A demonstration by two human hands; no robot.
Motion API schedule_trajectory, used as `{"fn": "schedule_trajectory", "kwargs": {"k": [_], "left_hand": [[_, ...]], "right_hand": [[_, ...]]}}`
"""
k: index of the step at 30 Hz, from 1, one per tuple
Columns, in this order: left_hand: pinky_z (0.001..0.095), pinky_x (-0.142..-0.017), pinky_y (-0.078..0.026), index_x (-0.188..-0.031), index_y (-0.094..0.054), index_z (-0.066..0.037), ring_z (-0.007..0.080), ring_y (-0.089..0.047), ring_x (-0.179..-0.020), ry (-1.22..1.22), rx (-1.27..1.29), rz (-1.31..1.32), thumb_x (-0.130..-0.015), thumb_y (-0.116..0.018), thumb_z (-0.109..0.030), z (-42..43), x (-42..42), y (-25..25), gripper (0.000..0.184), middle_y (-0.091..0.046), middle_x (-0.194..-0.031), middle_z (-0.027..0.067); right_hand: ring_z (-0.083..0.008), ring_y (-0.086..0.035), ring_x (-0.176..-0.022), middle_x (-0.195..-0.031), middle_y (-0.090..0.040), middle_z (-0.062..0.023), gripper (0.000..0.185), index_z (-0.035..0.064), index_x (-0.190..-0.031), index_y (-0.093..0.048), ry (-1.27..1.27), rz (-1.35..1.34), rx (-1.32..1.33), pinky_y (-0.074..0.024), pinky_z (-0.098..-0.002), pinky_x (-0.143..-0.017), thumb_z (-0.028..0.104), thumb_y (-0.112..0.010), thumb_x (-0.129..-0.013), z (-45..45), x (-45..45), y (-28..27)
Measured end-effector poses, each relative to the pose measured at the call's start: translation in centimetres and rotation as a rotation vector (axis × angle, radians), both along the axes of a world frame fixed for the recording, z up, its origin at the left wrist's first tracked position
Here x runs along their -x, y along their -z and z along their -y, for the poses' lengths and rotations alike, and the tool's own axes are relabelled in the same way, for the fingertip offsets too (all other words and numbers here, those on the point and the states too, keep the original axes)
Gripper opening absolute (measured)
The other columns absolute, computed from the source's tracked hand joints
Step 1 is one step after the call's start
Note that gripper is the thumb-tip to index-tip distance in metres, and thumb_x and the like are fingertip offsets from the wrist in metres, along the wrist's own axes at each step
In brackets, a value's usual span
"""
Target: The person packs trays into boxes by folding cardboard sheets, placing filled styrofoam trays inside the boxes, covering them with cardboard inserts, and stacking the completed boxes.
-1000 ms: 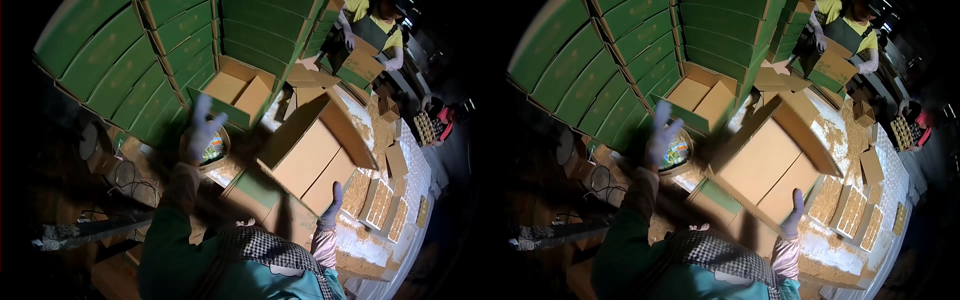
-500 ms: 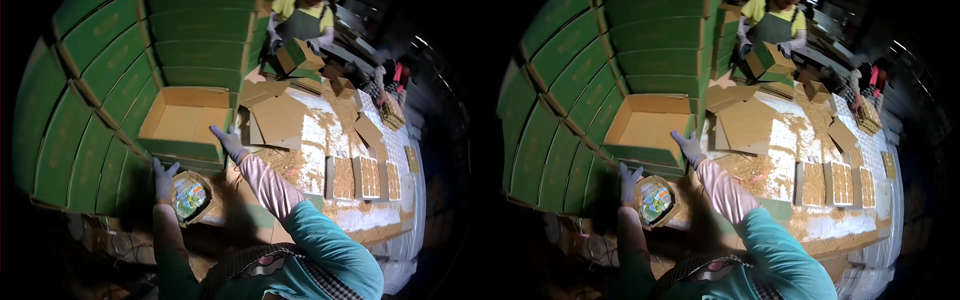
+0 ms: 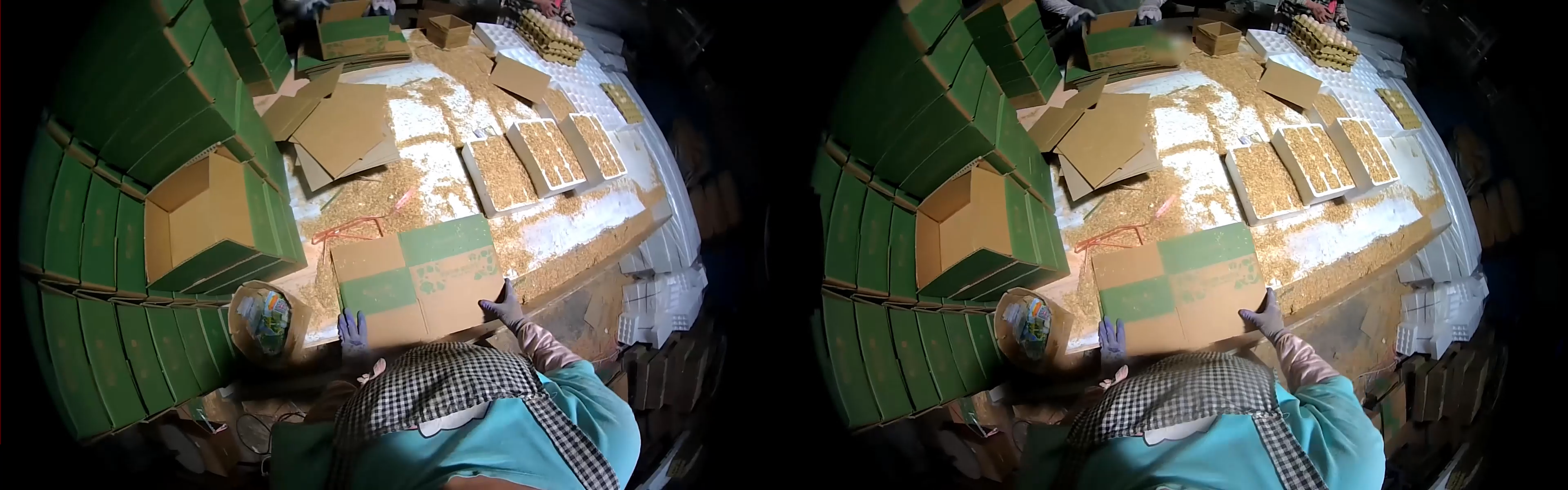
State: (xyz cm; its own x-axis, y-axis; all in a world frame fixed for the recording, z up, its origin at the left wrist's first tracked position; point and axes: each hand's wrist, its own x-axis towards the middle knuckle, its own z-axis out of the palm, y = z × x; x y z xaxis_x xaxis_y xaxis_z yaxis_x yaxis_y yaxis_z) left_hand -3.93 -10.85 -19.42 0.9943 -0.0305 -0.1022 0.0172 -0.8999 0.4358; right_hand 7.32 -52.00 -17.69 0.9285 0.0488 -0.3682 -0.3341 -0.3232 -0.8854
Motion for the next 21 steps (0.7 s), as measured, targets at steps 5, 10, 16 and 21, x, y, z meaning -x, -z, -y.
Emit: {"fn": "schedule_trajectory", "kwargs": {"k": [5, 10, 16, 21], "left_hand": [[0.0533, -0.116, -0.013, -0.148, -0.020, 0.002, 0.0499, -0.007, -0.141, 0.006, 0.286, -0.018, -0.079, -0.070, -0.035, -0.8, -1.2, -5.2, 0.093, -0.009, -0.153, 0.0314], [0.0413, -0.110, -0.027, -0.146, -0.024, 0.004, 0.0317, -0.033, -0.132, -0.267, 0.570, -0.076, -0.089, -0.062, -0.022, 2.6, -2.2, -18.5, 0.074, -0.031, -0.144, 0.0236], [0.0370, -0.108, -0.035, -0.148, -0.027, 0.000, 0.0257, -0.041, -0.130, -0.134, 0.327, -0.272, -0.097, -0.046, -0.011, 2.5, -6.3, -24.3, 0.056, -0.040, -0.145, 0.0160], [0.0476, -0.118, -0.016, -0.151, -0.022, -0.003, 0.0364, -0.008, -0.147, -0.060, 0.544, 0.009, -0.098, -0.044, -0.020, 6.4, -12.9, -20.0, 0.060, -0.015, -0.158, 0.0205]], "right_hand": [[-0.0397, -0.049, -0.123, -0.131, -0.050, -0.0279, 0.114, -0.0083, -0.140, -0.033, -0.338, 0.543, 0.627, -0.0408, -0.0414, -0.104, 0.051, -0.087, -0.058, 1.0, -2.9, -6.9], [-0.0387, -0.047, -0.123, -0.130, -0.051, -0.0205, 0.087, -0.0011, -0.126, -0.050, -0.216, 0.534, 0.246, -0.0403, -0.0442, -0.103, 0.045, -0.086, -0.062, 1.4, -7.3, -16.0], [-0.0275, -0.051, -0.115, -0.119, -0.055, -0.0143, 0.050, 0.0055, -0.121, -0.058, -0.641, 0.624, -0.233, -0.0378, -0.0345, -0.102, 0.023, -0.075, -0.077, -1.3, -14.9, -26.4], [-0.0334, -0.042, -0.130, -0.138, -0.043, -0.0297, 0.086, -0.0143, -0.137, -0.034, -0.271, 0.488, -0.329, -0.0330, -0.0365, -0.109, 0.043, -0.069, -0.084, -6.2, -23.4, -16.0]]}}
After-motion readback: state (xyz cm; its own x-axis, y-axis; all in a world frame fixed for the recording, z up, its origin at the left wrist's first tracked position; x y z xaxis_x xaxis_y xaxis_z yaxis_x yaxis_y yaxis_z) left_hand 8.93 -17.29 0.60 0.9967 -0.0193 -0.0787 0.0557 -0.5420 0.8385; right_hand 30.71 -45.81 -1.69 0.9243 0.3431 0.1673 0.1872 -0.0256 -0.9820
